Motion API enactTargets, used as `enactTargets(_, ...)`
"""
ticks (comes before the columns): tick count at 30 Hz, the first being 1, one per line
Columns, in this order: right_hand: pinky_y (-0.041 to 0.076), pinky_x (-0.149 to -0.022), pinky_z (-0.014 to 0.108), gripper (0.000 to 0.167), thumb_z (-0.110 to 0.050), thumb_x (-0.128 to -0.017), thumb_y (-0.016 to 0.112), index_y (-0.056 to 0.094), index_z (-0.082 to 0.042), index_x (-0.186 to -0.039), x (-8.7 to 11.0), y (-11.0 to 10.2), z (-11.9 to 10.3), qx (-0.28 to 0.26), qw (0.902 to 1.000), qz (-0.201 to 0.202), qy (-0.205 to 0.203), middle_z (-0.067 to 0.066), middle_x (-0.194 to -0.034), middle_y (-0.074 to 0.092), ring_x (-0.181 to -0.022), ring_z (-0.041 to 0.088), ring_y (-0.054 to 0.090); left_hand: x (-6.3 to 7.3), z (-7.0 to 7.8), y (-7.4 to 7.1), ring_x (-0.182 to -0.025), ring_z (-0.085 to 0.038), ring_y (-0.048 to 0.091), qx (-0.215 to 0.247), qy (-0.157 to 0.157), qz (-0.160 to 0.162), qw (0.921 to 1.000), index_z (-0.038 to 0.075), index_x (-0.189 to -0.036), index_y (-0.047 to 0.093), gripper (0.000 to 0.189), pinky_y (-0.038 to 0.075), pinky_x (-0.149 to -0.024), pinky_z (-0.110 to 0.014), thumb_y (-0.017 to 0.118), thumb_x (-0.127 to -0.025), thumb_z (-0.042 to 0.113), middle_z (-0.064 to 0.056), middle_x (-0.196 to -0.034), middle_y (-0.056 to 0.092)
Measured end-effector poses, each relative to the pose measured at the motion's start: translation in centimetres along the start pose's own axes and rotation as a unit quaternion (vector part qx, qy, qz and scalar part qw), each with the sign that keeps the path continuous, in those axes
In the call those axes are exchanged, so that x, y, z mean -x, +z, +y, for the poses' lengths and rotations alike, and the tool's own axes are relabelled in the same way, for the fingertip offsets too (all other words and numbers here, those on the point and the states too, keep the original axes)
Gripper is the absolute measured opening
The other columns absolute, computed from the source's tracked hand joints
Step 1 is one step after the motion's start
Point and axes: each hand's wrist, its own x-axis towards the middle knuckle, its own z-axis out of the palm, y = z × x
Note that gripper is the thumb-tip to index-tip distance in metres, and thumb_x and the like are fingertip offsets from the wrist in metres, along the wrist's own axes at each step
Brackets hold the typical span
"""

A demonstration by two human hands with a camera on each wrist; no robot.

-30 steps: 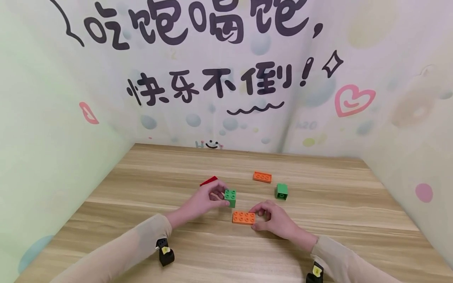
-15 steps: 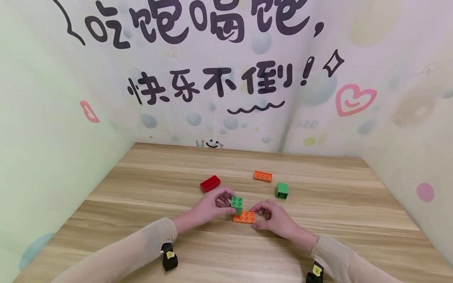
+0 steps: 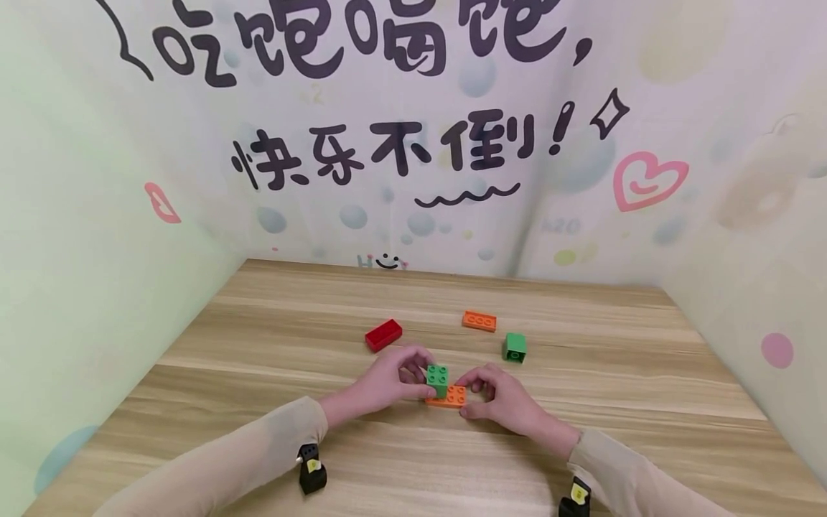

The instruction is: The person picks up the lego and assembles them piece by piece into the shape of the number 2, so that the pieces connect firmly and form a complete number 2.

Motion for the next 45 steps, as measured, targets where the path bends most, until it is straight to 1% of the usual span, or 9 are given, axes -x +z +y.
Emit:
enactTargets(3,0.036,-0.068,0.021,0.035,-0.023,-0.076,0.085,0.070,-0.015,-0.107,0.0,0.0,0.0,0.000,1.0000,0.001,-0.001,0.005,-0.094,0.056,-0.080,0.015,0.044,0.0,-0.1,0.1,-0.089,-0.018,0.065,-0.011,-0.003,-0.005,0.9999,0.012,-0.112,0.063,0.035,0.054,-0.074,-0.021,0.081,-0.082,0.016,-0.008,-0.103,0.068)
enactTargets(9,0.037,-0.068,0.021,0.035,-0.022,-0.076,0.085,0.070,-0.015,-0.107,0.1,0.0,0.0,-0.004,1.0000,0.002,-0.003,0.005,-0.094,0.056,-0.080,0.015,0.045,0.2,-0.2,0.2,-0.089,-0.012,0.063,0.000,-0.019,-0.015,0.9997,0.015,-0.113,0.062,0.035,0.054,-0.077,-0.021,0.080,-0.083,0.020,-0.004,-0.104,0.068)
enactTargets(14,0.037,-0.068,0.021,0.035,-0.022,-0.076,0.085,0.070,-0.015,-0.107,0.0,0.0,0.0,-0.005,1.0000,0.003,-0.003,0.005,-0.094,0.056,-0.081,0.015,0.045,0.4,0.0,0.0,-0.094,-0.012,0.063,0.004,-0.029,-0.022,0.9993,0.018,-0.117,0.064,0.030,0.054,-0.080,-0.022,0.074,-0.090,0.024,0.000,-0.109,0.068)
enactTargets(19,0.037,-0.068,0.021,0.035,-0.022,-0.076,0.085,0.070,-0.015,-0.107,0.0,0.0,0.0,-0.005,1.0000,0.004,-0.005,0.005,-0.094,0.056,-0.081,0.015,0.045,0.4,-0.2,-0.5,-0.100,-0.014,0.062,0.013,-0.024,-0.044,0.9987,0.017,-0.126,0.062,0.033,0.053,-0.083,-0.023,0.067,-0.095,0.023,-0.002,-0.115,0.068)
enactTargets(23,0.037,-0.068,0.021,0.033,-0.022,-0.075,0.085,0.071,-0.015,-0.105,0.0,0.1,0.0,-0.006,0.9999,0.006,-0.006,0.005,-0.094,0.057,-0.081,0.015,0.045,0.3,-0.1,-0.7,-0.103,-0.014,0.061,0.009,-0.021,-0.064,0.9977,0.021,-0.130,0.062,0.034,0.052,-0.088,-0.025,0.065,-0.096,0.021,-0.002,-0.120,0.067)
enactTargets(26,0.038,-0.069,0.020,0.031,-0.022,-0.075,0.085,0.071,-0.015,-0.103,0.0,0.1,0.1,-0.007,0.9999,0.008,-0.007,0.005,-0.094,0.057,-0.082,0.014,0.046,0.3,-0.1,-0.9,-0.104,-0.014,0.061,0.004,-0.019,-0.071,0.9973,0.022,-0.130,0.062,0.034,0.051,-0.091,-0.028,0.065,-0.096,0.021,-0.001,-0.121,0.067)
enactTargets(32,0.038,-0.069,0.020,0.030,-0.022,-0.075,0.085,0.071,-0.016,-0.100,0.0,0.2,0.1,-0.005,0.9999,0.010,-0.008,0.005,-0.094,0.058,-0.081,0.014,0.046,0.3,0.0,-1.0,-0.104,-0.014,0.062,0.007,-0.010,-0.076,0.9970,0.020,-0.130,0.063,0.034,0.051,-0.092,-0.027,0.065,-0.096,0.020,-0.002,-0.124,0.068)
enactTargets(37,0.038,-0.069,0.020,0.029,-0.021,-0.075,0.085,0.071,-0.015,-0.100,0.0,0.2,0.0,-0.007,0.9999,0.010,-0.007,0.005,-0.094,0.058,-0.081,0.014,0.047,0.2,-0.1,-0.9,-0.103,-0.015,0.063,0.015,-0.001,-0.076,0.9970,0.016,-0.129,0.064,0.033,0.051,-0.091,-0.028,0.065,-0.096,0.019,-0.007,-0.124,0.068)
enactTargets(45,0.037,-0.069,0.021,0.029,-0.021,-0.075,0.085,0.071,-0.015,-0.100,0.0,0.1,-0.1,-0.006,0.9999,0.009,0.000,0.005,-0.094,0.058,-0.082,0.015,0.046,0.2,-0.1,-0.8,-0.101,-0.017,0.062,0.029,-0.017,-0.070,0.9970,0.013,-0.128,0.064,0.034,0.052,-0.089,-0.026,0.066,-0.095,0.016,-0.010,-0.123,0.067)
